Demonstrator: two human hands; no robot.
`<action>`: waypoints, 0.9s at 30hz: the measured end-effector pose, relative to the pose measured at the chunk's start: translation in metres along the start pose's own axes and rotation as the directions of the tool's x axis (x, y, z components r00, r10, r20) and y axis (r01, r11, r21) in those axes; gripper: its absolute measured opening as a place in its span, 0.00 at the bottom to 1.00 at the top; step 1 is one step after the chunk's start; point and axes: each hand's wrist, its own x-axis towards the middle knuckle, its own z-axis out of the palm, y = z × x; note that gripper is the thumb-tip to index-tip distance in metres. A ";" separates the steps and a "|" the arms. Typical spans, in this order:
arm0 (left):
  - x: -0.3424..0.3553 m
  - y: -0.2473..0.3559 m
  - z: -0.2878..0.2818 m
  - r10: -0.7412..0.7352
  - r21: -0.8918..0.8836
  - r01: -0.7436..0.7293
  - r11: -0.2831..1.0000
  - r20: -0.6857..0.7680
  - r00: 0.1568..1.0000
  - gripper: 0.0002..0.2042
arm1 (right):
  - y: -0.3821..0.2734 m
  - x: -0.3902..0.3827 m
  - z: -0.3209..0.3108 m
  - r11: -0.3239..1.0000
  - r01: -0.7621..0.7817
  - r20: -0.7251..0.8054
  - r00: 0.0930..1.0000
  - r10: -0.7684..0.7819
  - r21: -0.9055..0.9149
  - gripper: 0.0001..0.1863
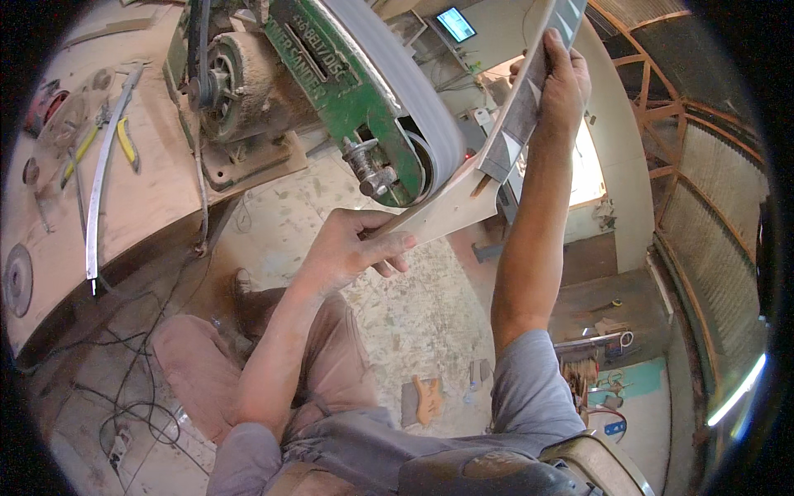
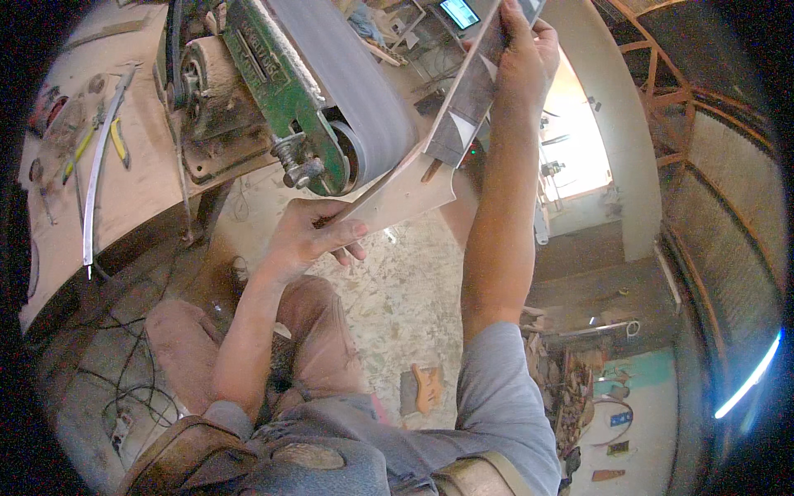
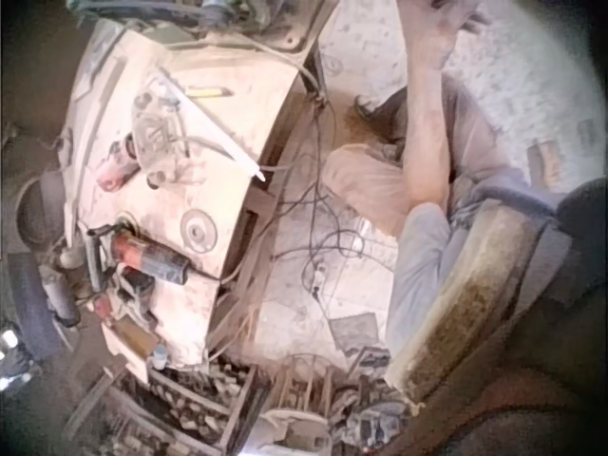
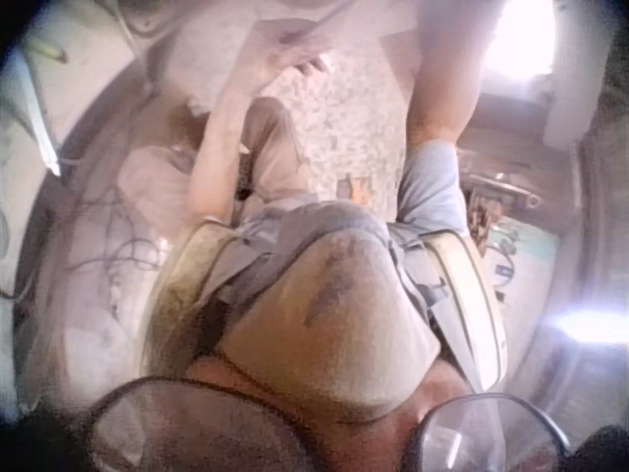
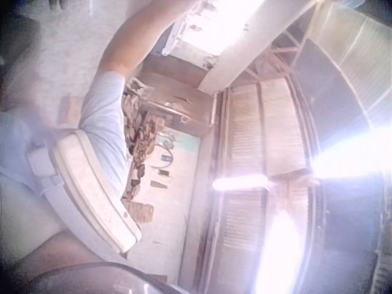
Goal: The person uses a belt sander to shape and smooth the headstock and neck of a wooden guitar component, turning the piece over to work on different edges.
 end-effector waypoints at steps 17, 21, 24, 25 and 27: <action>0.019 -0.014 -0.036 -0.002 -0.016 0.002 1.000 0.027 1.000 0.18 | -0.004 -0.030 -0.011 0.983 0.153 -0.199 0.965 -0.170 -0.100 0.20; 0.021 -0.023 -0.040 0.039 -0.031 -0.039 0.999 0.007 0.999 0.17 | -0.003 -0.034 -0.006 0.979 0.175 -0.227 0.954 -0.196 -0.107 0.20; 0.021 -0.023 -0.039 0.028 -0.030 -0.028 0.999 -0.001 1.000 0.17 | -0.002 -0.035 -0.007 0.975 0.200 -0.233 0.948 -0.218 -0.097 0.19; 0.020 -0.021 -0.039 0.025 -0.027 -0.025 0.999 -0.007 1.000 0.16 | -0.001 -0.034 -0.008 0.974 0.208 -0.234 0.946 -0.225 -0.095 0.19; 0.020 -0.021 -0.039 0.026 -0.024 -0.026 0.999 -0.010 1.000 0.16 | 0.001 -0.034 -0.010 0.972 0.220 -0.230 0.945 -0.234 -0.084 0.19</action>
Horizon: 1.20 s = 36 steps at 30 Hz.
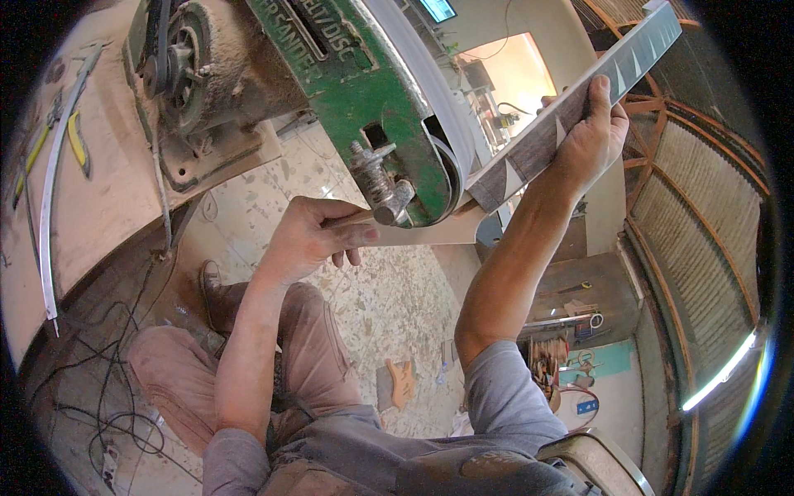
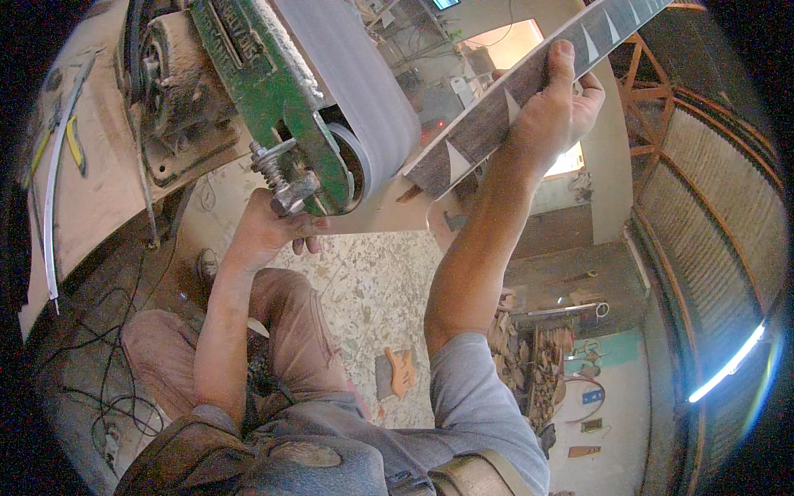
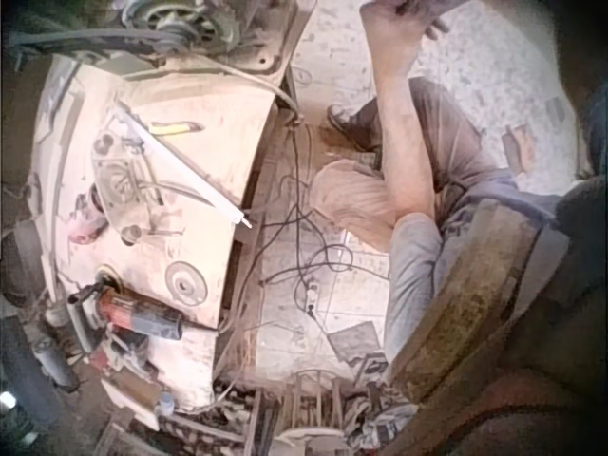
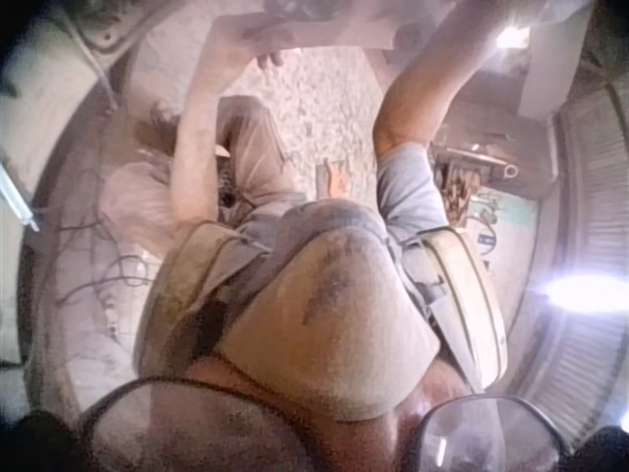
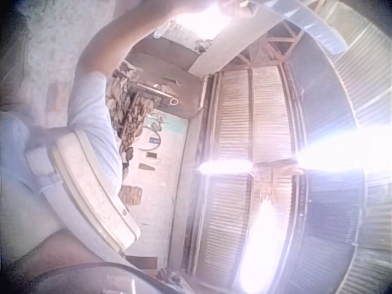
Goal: The person uses a belt sander to shape and smooth the headstock and neck of a wooden guitar component, turning the piece over to work on different edges.
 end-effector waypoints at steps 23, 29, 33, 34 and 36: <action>-0.004 -0.023 -0.004 0.046 -0.149 -0.064 0.987 -0.125 0.991 0.16 | 0.003 -0.016 -0.006 0.999 -0.022 0.022 1.000 0.021 0.023 0.21; -0.004 -0.025 0.016 0.193 -0.177 -0.253 0.951 -0.297 0.935 0.19 | -0.017 0.022 -0.044 0.999 -0.005 -0.026 1.000 0.006 0.051 0.17; 0.009 -0.014 0.047 0.128 -0.467 -0.219 0.856 -0.220 0.967 0.20 | -0.036 0.044 -0.055 1.000 0.026 -0.065 0.998 -0.026 0.007 0.17; 0.010 -0.013 0.052 0.106 -0.516 -0.190 0.835 -0.188 0.976 0.20 | -0.040 0.045 -0.054 0.999 0.008 -0.076 0.997 -0.006 0.031 0.17; 0.012 -0.010 0.060 0.090 -0.565 -0.173 0.807 -0.172 0.981 0.18 | -0.040 0.048 -0.057 0.996 -0.003 -0.090 0.996 0.011 0.084 0.19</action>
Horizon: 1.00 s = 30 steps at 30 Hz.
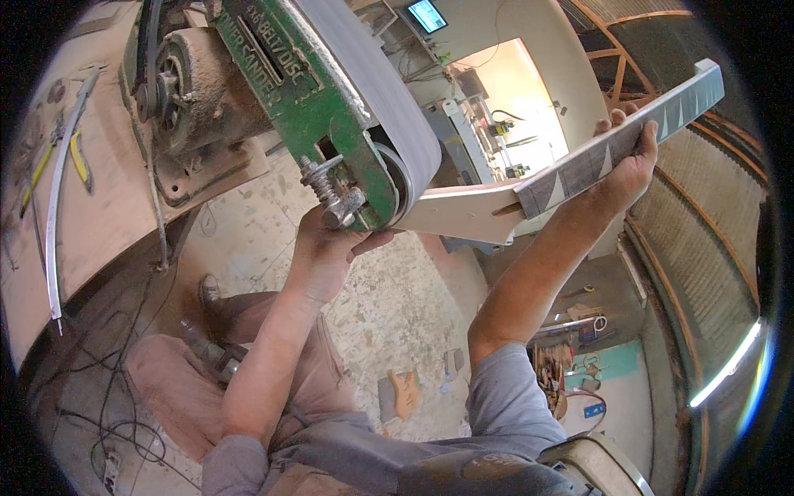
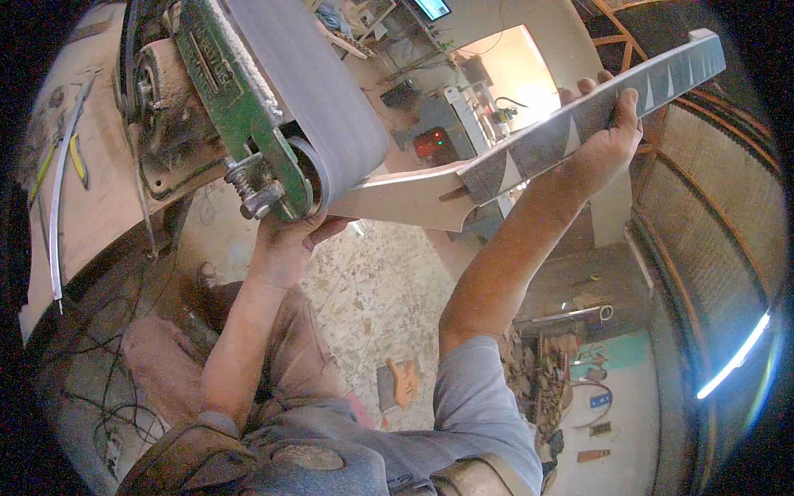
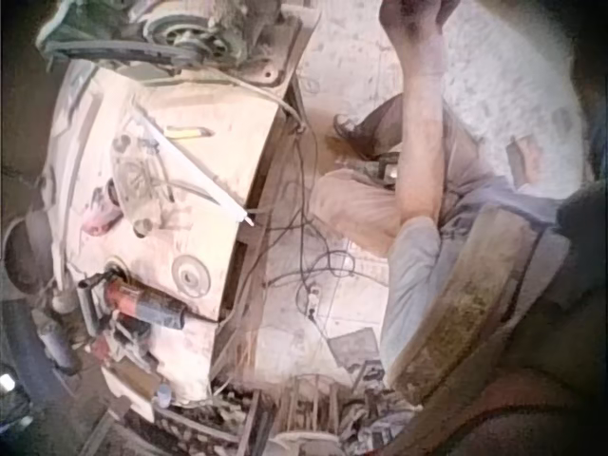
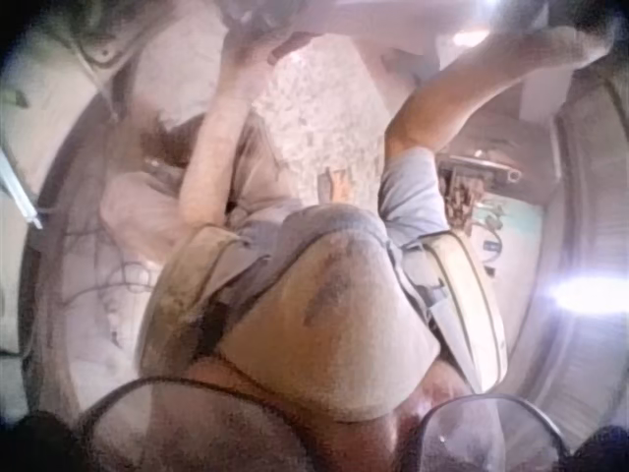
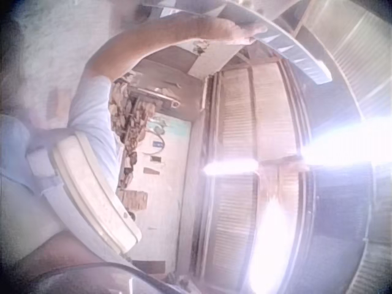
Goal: The person uses a belt sander to shape and smooth the headstock and neck of a wooden guitar component, turning the piece over to work on different edges.
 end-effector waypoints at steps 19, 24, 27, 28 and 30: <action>0.004 0.004 -0.044 0.034 0.022 -0.032 0.999 -0.136 0.990 0.10 | 0.013 -0.051 0.020 0.999 0.028 0.000 1.000 -0.028 -0.038 0.17; 0.003 0.001 -0.053 0.065 -0.025 -0.069 0.997 -0.143 0.988 0.13 | 0.014 -0.060 0.027 0.999 0.033 0.042 0.999 -0.034 0.025 0.16; 0.003 0.001 -0.057 0.055 0.001 -0.056 0.998 -0.136 0.989 0.12 | 0.016 -0.064 0.031 0.998 0.067 0.030 0.997 -0.067 0.015 0.16; 0.003 0.001 -0.059 0.059 -0.004 -0.060 0.998 -0.130 0.990 0.12 | 0.016 -0.065 0.031 0.997 0.076 0.013 0.997 -0.076 0.003 0.16; 0.005 0.000 -0.061 0.066 -0.017 -0.069 0.997 -0.112 0.991 0.10 | 0.016 -0.067 0.033 0.996 0.084 -0.001 0.996 -0.084 -0.016 0.16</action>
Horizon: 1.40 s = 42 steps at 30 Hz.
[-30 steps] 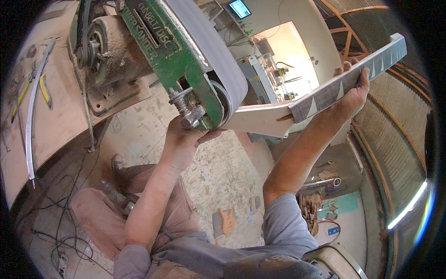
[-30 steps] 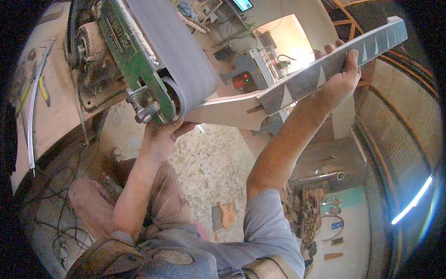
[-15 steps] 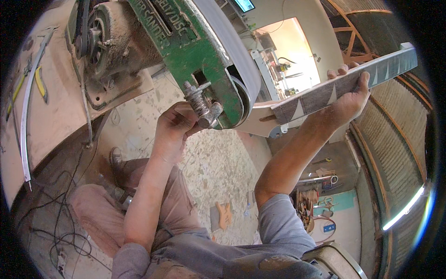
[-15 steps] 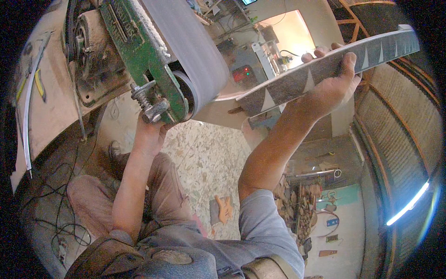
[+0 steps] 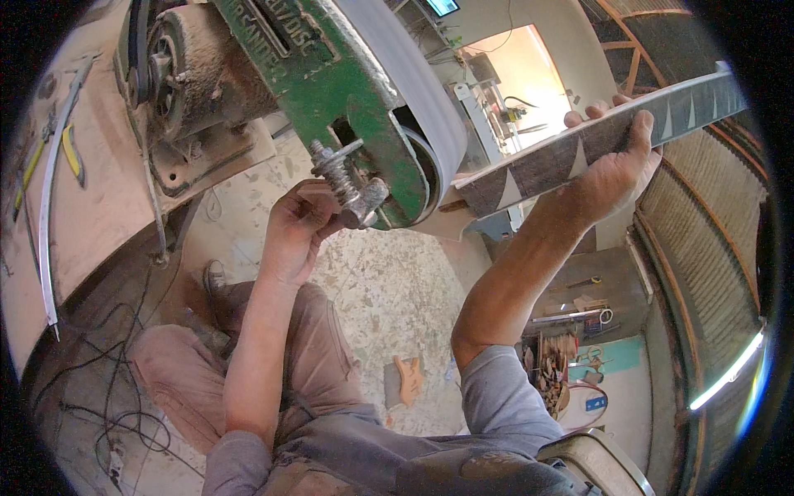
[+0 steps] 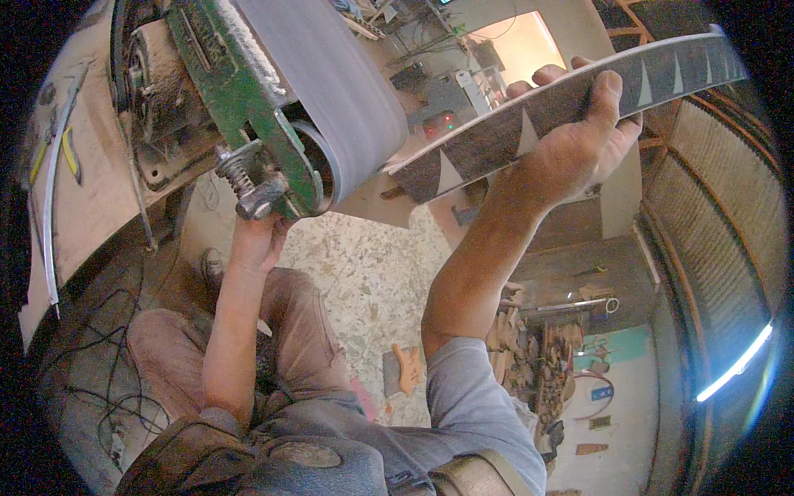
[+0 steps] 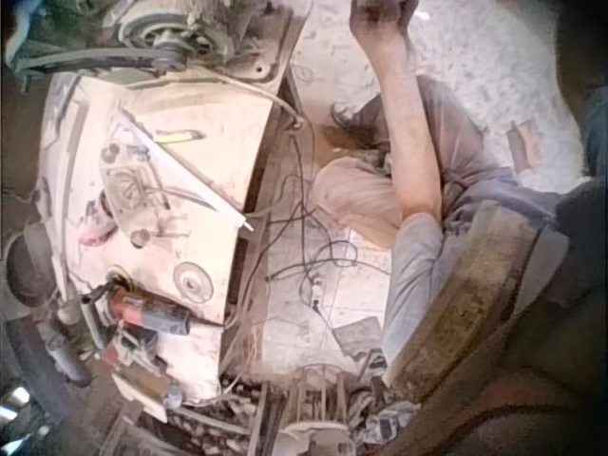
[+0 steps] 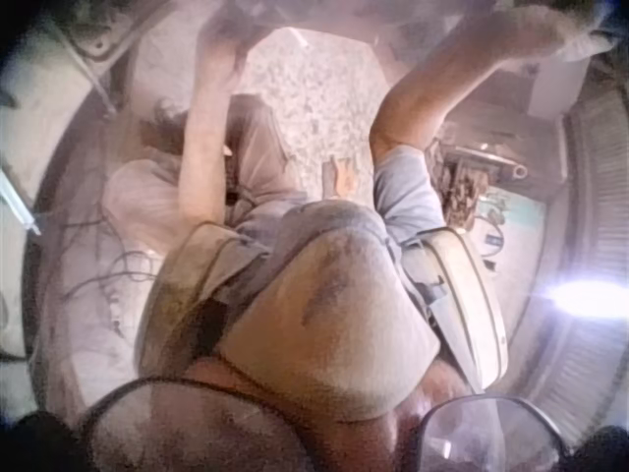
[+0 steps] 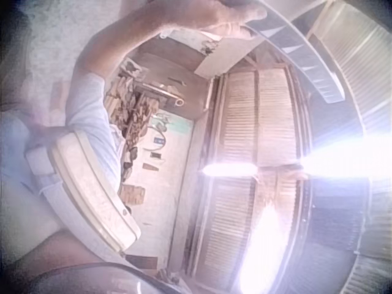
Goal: The person uses a belt sander to shape and smooth the headstock and neck of a wooden guitar component, turning the piece over to work on different edges.
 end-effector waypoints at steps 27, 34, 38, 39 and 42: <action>0.005 0.002 -0.034 0.069 0.189 -0.060 0.980 -0.042 0.997 0.12 | 0.006 -0.038 0.003 0.986 -0.090 0.033 0.996 0.086 0.144 0.15; -0.016 0.005 0.023 0.072 0.398 -0.081 0.914 0.038 0.997 0.15 | 0.004 0.000 -0.053 0.968 -0.186 0.016 0.982 0.186 0.170 0.15; -0.016 0.006 0.058 0.019 0.437 -0.070 0.897 0.121 0.992 0.19 | -0.002 0.049 -0.090 0.936 -0.253 0.111 0.966 0.232 0.245 0.16; -0.015 0.005 0.064 0.042 0.407 -0.089 0.909 0.122 0.992 0.18 | -0.004 0.054 -0.090 0.929 -0.275 0.130 0.960 0.249 0.249 0.17; -0.012 0.004 0.077 0.091 0.325 -0.126 0.937 0.122 0.988 0.17 | -0.006 0.065 -0.089 0.938 -0.228 0.081 0.973 0.214 0.262 0.16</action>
